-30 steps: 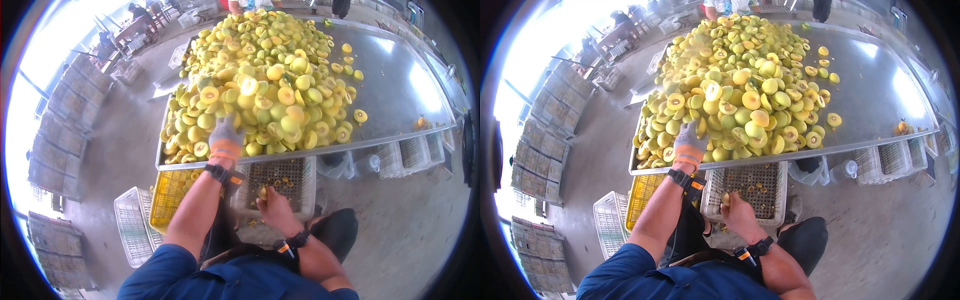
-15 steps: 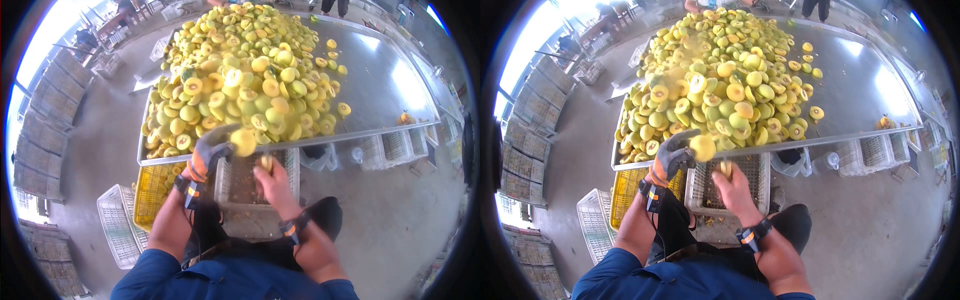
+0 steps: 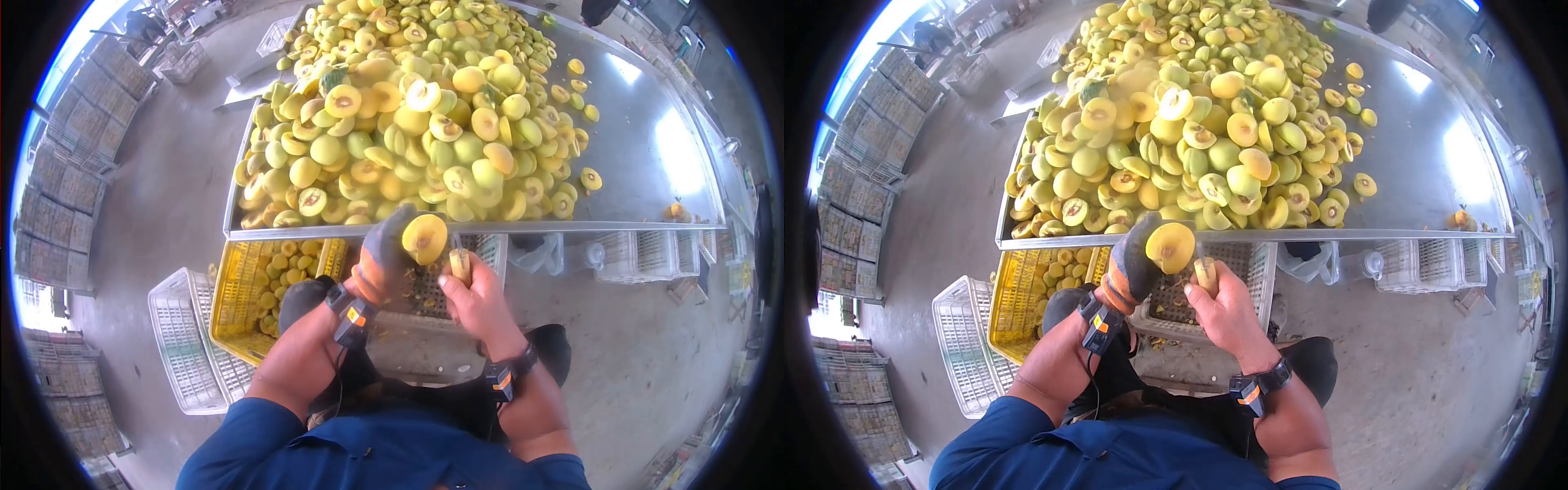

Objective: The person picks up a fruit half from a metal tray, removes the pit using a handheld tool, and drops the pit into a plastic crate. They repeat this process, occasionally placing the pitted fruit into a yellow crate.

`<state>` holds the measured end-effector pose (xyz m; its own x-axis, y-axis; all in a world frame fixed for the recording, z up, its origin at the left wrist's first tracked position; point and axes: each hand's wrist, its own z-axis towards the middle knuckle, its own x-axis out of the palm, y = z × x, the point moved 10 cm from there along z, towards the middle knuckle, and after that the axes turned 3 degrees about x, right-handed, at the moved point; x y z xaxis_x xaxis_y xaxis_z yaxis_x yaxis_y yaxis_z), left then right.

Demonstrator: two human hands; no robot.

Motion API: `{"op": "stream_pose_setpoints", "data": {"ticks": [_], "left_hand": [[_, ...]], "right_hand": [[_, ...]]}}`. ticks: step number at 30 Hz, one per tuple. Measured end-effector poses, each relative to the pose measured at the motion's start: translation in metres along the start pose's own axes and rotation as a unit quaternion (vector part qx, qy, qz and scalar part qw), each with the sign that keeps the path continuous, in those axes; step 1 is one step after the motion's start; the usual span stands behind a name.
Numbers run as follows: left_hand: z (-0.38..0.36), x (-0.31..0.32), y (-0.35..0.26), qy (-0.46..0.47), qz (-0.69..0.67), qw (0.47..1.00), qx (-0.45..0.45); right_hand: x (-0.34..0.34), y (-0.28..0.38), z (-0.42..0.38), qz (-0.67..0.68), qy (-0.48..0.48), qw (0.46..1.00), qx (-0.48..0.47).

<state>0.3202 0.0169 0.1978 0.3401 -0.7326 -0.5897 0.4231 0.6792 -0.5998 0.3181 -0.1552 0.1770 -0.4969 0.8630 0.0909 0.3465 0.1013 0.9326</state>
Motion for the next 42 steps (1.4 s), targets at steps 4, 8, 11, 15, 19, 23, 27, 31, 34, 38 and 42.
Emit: {"op": "stream_pose_setpoints", "data": {"ticks": [4, 8, 11, 15, 19, 23, 27, 31, 34, 38, 42], "left_hand": [[0.005, 0.008, 0.002, 0.022, -0.041, 0.998, -0.044], [0.010, 0.005, -0.006, 0.030, -0.073, 0.995, -0.068], [0.001, 0.012, 0.005, 0.011, -0.130, 0.985, -0.109], [-0.007, 0.023, 0.020, 0.032, -0.158, 0.972, -0.169], [-0.015, 0.027, 0.027, -0.019, -0.058, 0.991, -0.120], [-0.020, 0.032, 0.044, -0.053, -0.245, 0.929, -0.272], [-0.016, 0.011, 0.021, -0.054, -0.149, 0.958, -0.239], [-0.016, 0.004, 0.011, -0.037, 0.028, 0.992, -0.118], [-0.025, 0.013, 0.031, -0.024, -0.130, 0.975, -0.180], [-0.006, 0.005, 0.008, 0.033, -0.152, 0.983, -0.092], [0.011, -0.015, -0.010, -0.031, -0.038, 0.996, -0.069]], "right_hand": [[0.003, 0.022, -0.001, -0.168, -0.034, 0.978, -0.117], [0.006, 0.020, -0.001, -0.205, -0.028, 0.976, -0.062], [0.014, 0.018, -0.002, -0.221, -0.026, 0.972, -0.070], [0.020, 0.011, -0.001, -0.172, -0.009, 0.981, -0.092], [0.023, 0.003, 0.000, -0.220, -0.031, 0.969, -0.107], [0.024, -0.002, 0.007, -0.193, -0.022, 0.975, -0.105], [0.043, -0.025, 0.012, -0.123, 0.071, 0.989, -0.038], [0.061, -0.033, 0.002, 0.037, 0.201, 0.972, 0.113], [0.068, -0.040, -0.004, 0.160, 0.224, 0.952, 0.132], [0.081, -0.039, -0.016, 0.141, 0.250, 0.947, 0.143], [0.062, -0.034, -0.017, 0.034, 0.201, 0.976, 0.079]]}}
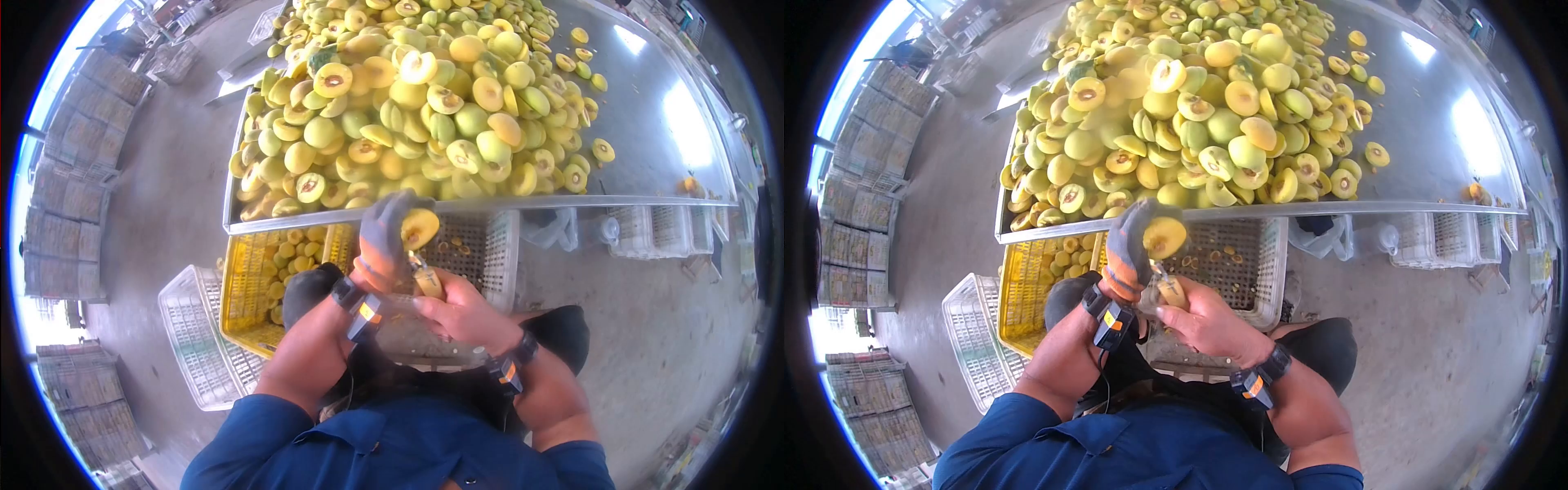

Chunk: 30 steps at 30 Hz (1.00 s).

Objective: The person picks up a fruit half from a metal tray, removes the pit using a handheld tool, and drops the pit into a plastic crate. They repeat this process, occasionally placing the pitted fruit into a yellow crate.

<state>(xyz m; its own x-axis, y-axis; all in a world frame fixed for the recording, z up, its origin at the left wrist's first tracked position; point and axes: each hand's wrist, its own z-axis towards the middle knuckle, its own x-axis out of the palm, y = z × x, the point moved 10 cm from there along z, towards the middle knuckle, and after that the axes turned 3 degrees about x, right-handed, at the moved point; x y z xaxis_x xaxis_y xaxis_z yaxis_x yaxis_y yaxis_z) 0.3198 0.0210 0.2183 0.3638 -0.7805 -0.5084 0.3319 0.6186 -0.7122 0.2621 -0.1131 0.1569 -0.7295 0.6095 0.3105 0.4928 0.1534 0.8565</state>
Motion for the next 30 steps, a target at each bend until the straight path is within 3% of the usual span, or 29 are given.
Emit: {"op": "stream_pose_setpoints", "data": {"ticks": [1, 2, 4, 6, 10, 12, 14, 16, 18, 22, 25, 30], "left_hand": [[0.004, -0.008, -0.007, -0.033, 0.073, 0.996, 0.032], [0.008, -0.008, -0.006, -0.008, 0.046, 0.999, 0.017], [0.009, -0.011, -0.011, -0.031, 0.054, 0.997, 0.033], [0.004, -0.008, -0.005, -0.056, 0.048, 0.996, 0.039], [0.000, 0.010, -0.003, 0.000, 0.014, 1.000, 0.028], [0.001, 0.013, -0.008, 0.005, 0.042, 0.999, 0.033], [-0.004, 0.020, 0.021, -0.006, -0.061, 0.997, -0.047], [0.000, 0.014, 0.024, -0.018, -0.072, 0.995, -0.059], [0.002, 0.007, 0.010, -0.019, 0.001, 1.000, -0.005], [0.002, 0.011, 0.003, 0.005, 0.014, 1.000, 0.015], [0.003, 0.012, -0.004, 0.014, 0.013, 1.000, 0.012], [-0.006, 0.020, 0.004, 0.004, 0.055, 0.998, 0.029]], "right_hand": [[-0.006, -0.002, -0.001, -0.051, -0.024, 0.998, -0.020], [-0.017, -0.010, -0.002, -0.152, -0.076, 0.985, -0.038], [-0.034, -0.007, -0.004, -0.344, -0.189, 0.917, -0.074], [-0.040, 0.009, -0.012, -0.305, -0.229, 0.917, -0.119], [-0.043, 0.043, -0.017, -0.297, -0.269, 0.899, -0.179], [-0.045, 0.034, -0.010, -0.359, -0.252, 0.883, -0.168], [-0.042, 0.027, -0.010, -0.404, -0.234, 0.871, -0.155], [-0.034, 0.021, -0.015, -0.432, -0.215, 0.864, -0.143], [-0.041, 0.021, -0.018, -0.409, -0.239, 0.867, -0.157], [-0.049, 0.034, -0.016, -0.369, -0.247, 0.883, -0.149], [-0.047, 0.045, -0.019, -0.329, -0.283, 0.878, -0.200], [-0.051, 0.038, -0.007, -0.343, -0.310, 0.873, -0.157]]}}
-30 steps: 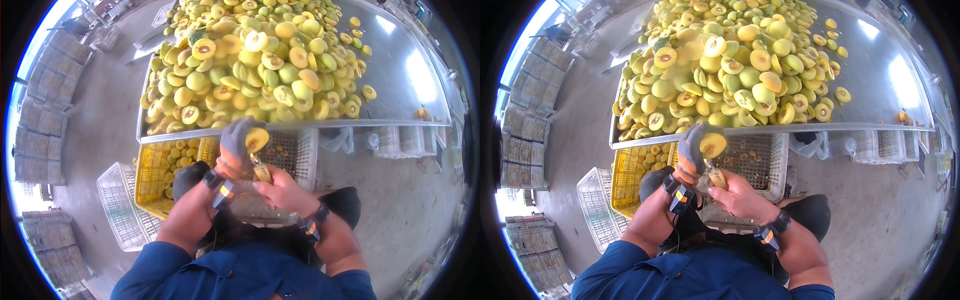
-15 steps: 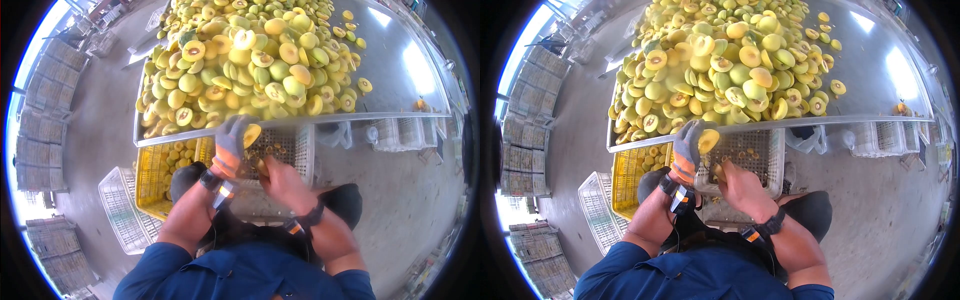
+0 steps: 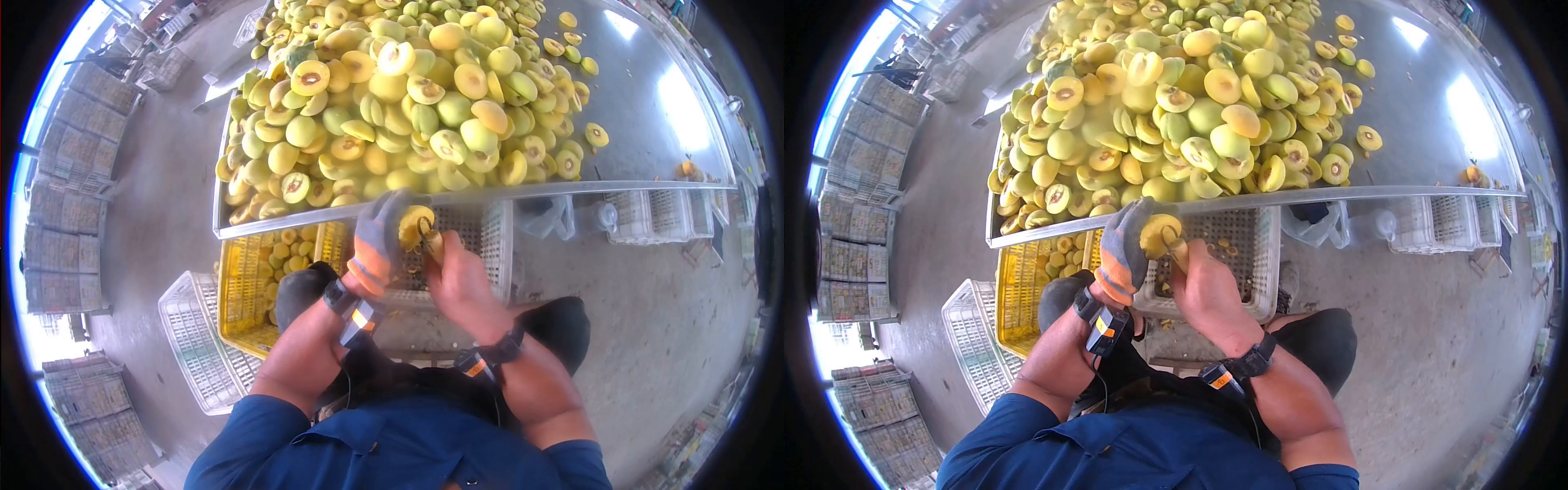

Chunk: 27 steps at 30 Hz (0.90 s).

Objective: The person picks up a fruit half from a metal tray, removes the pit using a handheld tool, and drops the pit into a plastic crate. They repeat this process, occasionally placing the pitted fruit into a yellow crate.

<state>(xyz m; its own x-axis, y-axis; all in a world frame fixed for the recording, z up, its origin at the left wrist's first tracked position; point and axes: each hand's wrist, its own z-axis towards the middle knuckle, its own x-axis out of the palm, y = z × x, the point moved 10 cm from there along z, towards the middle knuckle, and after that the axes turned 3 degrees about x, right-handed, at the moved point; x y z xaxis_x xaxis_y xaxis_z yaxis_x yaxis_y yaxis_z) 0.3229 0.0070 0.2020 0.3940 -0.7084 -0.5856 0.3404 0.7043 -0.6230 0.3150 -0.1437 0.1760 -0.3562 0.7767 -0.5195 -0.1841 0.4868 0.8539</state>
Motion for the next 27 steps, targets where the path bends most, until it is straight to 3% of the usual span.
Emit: {"op": "stream_pose_setpoints", "data": {"ticks": [7, 16, 20, 21, 22, 23, 25, 27], "left_hand": [[-0.014, 0.010, 0.012, 0.051, 0.036, 0.996, -0.067], [-0.002, -0.004, -0.015, -0.004, 0.014, 1.000, -0.003], [-0.001, -0.009, -0.017, -0.002, -0.024, 1.000, -0.004], [-0.001, -0.012, -0.020, -0.009, -0.032, 0.999, -0.003], [-0.011, -0.003, 0.001, -0.001, -0.094, 0.993, -0.070], [-0.027, 0.012, 0.028, 0.006, -0.154, 0.979, -0.136], [-0.024, 0.014, 0.028, 0.022, -0.228, 0.954, -0.194], [-0.020, 0.010, 0.014, 0.034, -0.246, 0.951, -0.183]], "right_hand": [[0.022, -0.011, -0.002, 0.055, 0.062, 0.996, 0.036], [0.040, -0.012, -0.005, 0.138, 0.133, 0.980, 0.045], [0.054, -0.007, -0.017, 0.302, 0.264, 0.906, 0.138], [0.060, -0.008, -0.024, 0.371, 0.293, 0.862, 0.180], [0.065, -0.006, -0.031, 0.437, 0.319, 0.811, 0.221], [0.062, 0.000, -0.034, 0.448, 0.329, 0.801, 0.221], [0.057, 0.012, -0.037, 0.472, 0.347, 0.780, 0.220], [0.061, 0.011, -0.038, 0.483, 0.353, 0.775, 0.202]]}}
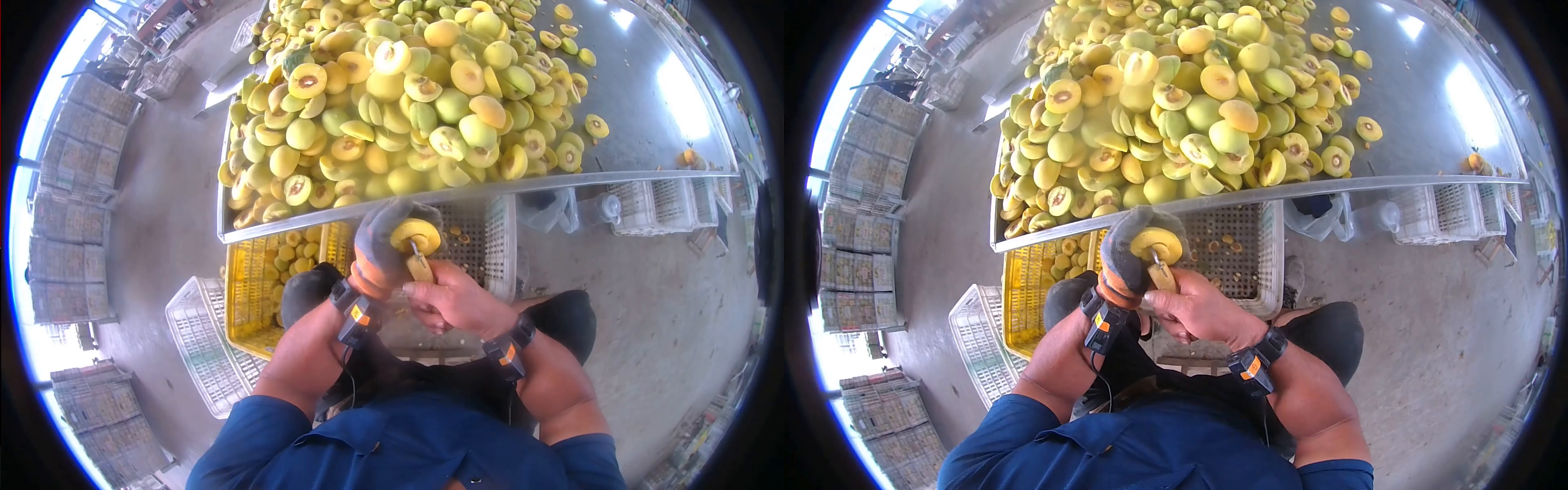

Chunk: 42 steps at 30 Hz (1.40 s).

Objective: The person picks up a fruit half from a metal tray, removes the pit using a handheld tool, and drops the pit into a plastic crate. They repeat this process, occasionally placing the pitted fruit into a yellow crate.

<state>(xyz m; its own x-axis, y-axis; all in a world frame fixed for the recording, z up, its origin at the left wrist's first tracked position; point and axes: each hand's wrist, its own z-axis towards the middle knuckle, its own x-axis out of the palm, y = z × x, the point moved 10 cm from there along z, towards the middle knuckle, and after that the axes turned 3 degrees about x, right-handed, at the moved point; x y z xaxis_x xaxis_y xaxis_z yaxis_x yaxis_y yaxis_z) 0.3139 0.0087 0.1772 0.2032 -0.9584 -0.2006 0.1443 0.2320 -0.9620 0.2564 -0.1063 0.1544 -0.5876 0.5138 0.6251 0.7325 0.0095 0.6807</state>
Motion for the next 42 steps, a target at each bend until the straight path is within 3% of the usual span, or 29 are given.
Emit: {"op": "stream_pose_setpoints", "data": {"ticks": [2, 7, 13, 15, 18, 21, 23, 26, 28, 31, 35, 37, 40, 42], "left_hand": [[-0.002, 0.001, -0.007, 0.006, 0.006, 1.000, 0.009], [-0.008, 0.001, 0.047, -0.036, -0.169, 0.977, -0.122], [-0.007, -0.001, -0.010, -0.044, -0.067, 0.997, -0.003], [-0.005, 0.002, -0.047, -0.017, 0.001, 0.998, 0.055], [-0.007, -0.009, -0.065, -0.099, -0.151, 0.982, 0.059], [0.000, -0.007, -0.095, -0.026, -0.358, 0.933, -0.020], [0.005, -0.016, -0.137, 0.003, -0.334, 0.935, 0.119], [0.016, -0.022, -0.202, 0.041, -0.525, 0.804, 0.278], [0.016, -0.032, -0.234, 0.099, -0.556, 0.755, 0.335], [-0.008, -0.053, -0.272, 0.126, -0.522, 0.756, 0.374], [-0.042, -0.062, -0.305, -0.002, -0.610, 0.623, 0.489], [-0.050, -0.078, -0.336, 0.051, -0.584, 0.628, 0.512], [-0.070, -0.092, -0.371, 0.047, -0.565, 0.643, 0.515], [-0.075, -0.097, -0.390, 0.057, -0.561, 0.621, 0.545]], "right_hand": [[0.001, -0.003, 0.000, -0.006, -0.001, 1.000, -0.013], [0.005, 0.012, -0.003, -0.117, -0.038, 0.991, -0.058], [0.001, 0.051, -0.021, -0.408, -0.162, 0.875, -0.204], [0.004, 0.059, -0.026, -0.458, -0.168, 0.857, -0.166], [0.017, 0.077, -0.034, -0.519, -0.149, 0.828, -0.153], [0.048, 0.108, -0.048, -0.560, -0.124, 0.792, -0.209], [0.074, 0.128, -0.062, -0.585, -0.091, 0.766, -0.251], [0.107, 0.144, -0.082, -0.596, -0.015, 0.765, -0.245], [0.131, 0.163, -0.095, -0.603, -0.003, 0.760, -0.241], [0.143, 0.179, -0.108, -0.379, 0.017, 0.915, -0.139], [0.209, 0.213, -0.138, -0.590, 0.015, 0.770, -0.245], [0.232, 0.215, -0.150, -0.660, 0.004, 0.711, -0.242], [0.245, 0.218, -0.164, -0.609, -0.009, 0.766, -0.205], [0.248, 0.215, -0.171, -0.640, -0.064, 0.747, -0.168]]}}
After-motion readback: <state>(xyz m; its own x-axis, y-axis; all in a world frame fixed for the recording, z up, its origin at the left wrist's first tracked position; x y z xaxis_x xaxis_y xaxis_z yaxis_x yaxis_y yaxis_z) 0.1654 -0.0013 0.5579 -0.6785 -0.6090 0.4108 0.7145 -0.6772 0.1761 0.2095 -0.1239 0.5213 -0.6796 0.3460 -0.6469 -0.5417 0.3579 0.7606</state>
